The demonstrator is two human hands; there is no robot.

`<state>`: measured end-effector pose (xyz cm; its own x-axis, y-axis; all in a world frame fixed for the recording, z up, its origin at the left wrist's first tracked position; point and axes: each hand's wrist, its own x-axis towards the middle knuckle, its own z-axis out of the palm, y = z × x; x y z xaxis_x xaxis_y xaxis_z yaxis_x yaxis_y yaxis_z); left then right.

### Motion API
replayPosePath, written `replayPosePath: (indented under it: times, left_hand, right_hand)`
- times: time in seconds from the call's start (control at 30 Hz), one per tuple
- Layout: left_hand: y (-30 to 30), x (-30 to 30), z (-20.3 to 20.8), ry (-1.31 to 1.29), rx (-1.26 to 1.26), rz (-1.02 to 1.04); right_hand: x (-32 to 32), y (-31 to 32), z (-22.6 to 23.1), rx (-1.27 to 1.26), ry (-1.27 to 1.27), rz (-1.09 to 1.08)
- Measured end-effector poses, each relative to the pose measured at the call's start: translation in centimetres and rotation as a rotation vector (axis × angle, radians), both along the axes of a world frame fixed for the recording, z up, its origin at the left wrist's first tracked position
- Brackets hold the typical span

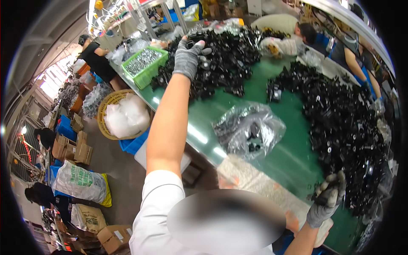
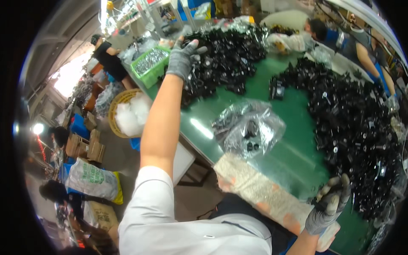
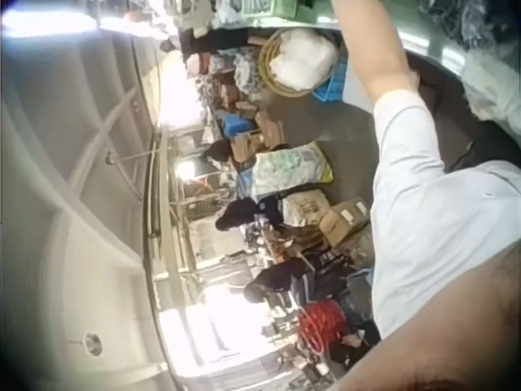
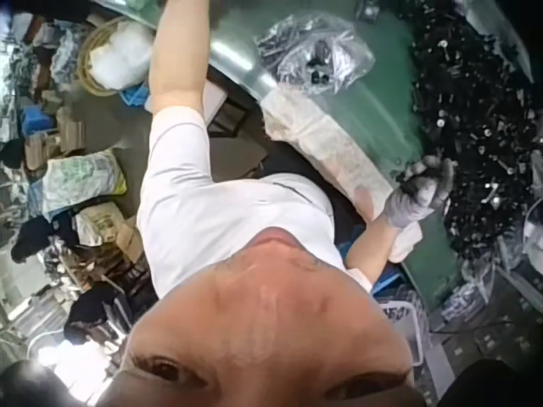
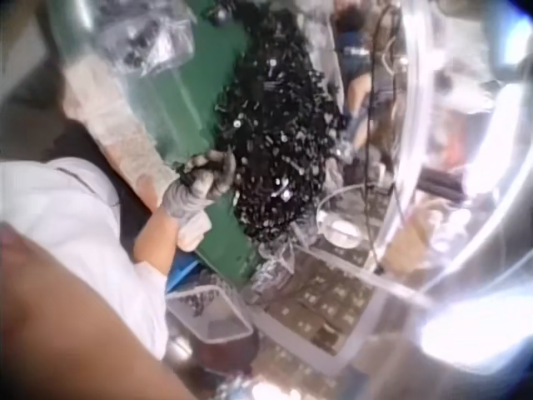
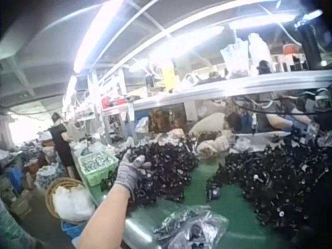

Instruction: Assembling small black plastic and metal components and placing them into plastic bags at a factory workbench.

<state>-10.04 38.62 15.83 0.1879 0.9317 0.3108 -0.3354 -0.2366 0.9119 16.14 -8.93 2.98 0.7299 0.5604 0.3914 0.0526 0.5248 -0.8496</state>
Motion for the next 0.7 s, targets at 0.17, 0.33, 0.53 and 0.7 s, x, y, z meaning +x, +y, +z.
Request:
replayPosePath:
  times: [0.17, 0.33, 0.53, 0.7]
  left_hand:
    - [7.4, -2.3, -1.8, 0.204, -0.096, 0.113]
    - [-0.9, 0.7, -7.0, 0.262, 0.008, -0.116]
    - [-16.1, -0.7, -11.8, 0.217, -0.009, -0.517]
    - [-23.9, 1.2, -15.8, 0.189, -0.034, -0.977]
  right_hand:
    - [-0.3, 0.0, -0.1, -0.083, 0.024, -0.114]
    - [1.2, 0.4, -0.2, -0.260, 0.086, -0.237]
    - [2.4, 7.1, 2.0, -0.607, -0.279, -0.115]
    - [3.0, 18.2, 3.9, -0.882, -0.572, -0.082]
